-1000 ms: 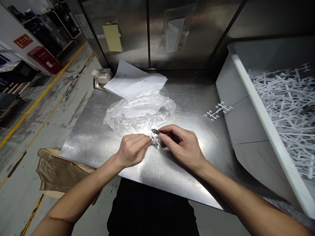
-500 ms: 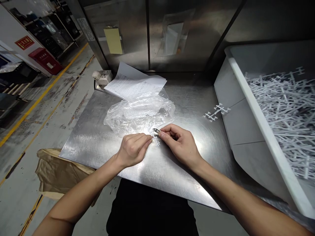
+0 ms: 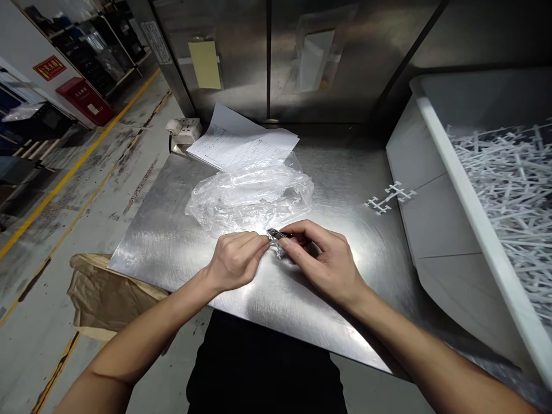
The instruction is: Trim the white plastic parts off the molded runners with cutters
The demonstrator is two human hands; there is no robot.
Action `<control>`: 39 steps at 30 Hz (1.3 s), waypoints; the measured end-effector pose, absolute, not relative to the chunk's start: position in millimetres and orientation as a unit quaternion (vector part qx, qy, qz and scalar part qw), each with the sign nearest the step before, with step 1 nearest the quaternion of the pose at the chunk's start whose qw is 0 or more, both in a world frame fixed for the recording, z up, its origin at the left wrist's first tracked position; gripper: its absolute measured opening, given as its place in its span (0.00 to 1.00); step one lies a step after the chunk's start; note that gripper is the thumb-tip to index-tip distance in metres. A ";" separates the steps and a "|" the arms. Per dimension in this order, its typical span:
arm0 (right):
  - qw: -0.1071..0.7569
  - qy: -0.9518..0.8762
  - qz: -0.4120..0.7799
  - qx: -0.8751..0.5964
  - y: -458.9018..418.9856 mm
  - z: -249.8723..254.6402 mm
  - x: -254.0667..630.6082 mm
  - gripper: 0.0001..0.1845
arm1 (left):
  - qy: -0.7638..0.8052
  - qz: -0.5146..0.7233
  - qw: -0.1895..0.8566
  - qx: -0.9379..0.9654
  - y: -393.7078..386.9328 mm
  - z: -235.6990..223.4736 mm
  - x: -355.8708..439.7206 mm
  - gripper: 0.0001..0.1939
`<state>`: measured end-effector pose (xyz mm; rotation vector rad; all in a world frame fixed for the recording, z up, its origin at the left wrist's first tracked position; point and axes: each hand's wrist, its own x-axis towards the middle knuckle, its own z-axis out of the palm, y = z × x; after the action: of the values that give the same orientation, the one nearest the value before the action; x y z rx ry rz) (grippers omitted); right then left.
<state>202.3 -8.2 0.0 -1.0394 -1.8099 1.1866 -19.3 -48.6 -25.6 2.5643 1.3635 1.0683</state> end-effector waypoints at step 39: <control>0.363 -0.605 0.568 -0.424 -2.9 -16.3 196.4 0.14 | 0.436 0.305 -0.033 0.846 -49.0 -28.5 -15.3 0.08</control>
<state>196.4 -2.9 -16.3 -1.0915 -1.5583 1.4609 -15.3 -49.0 -28.5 2.7162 1.3997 0.9776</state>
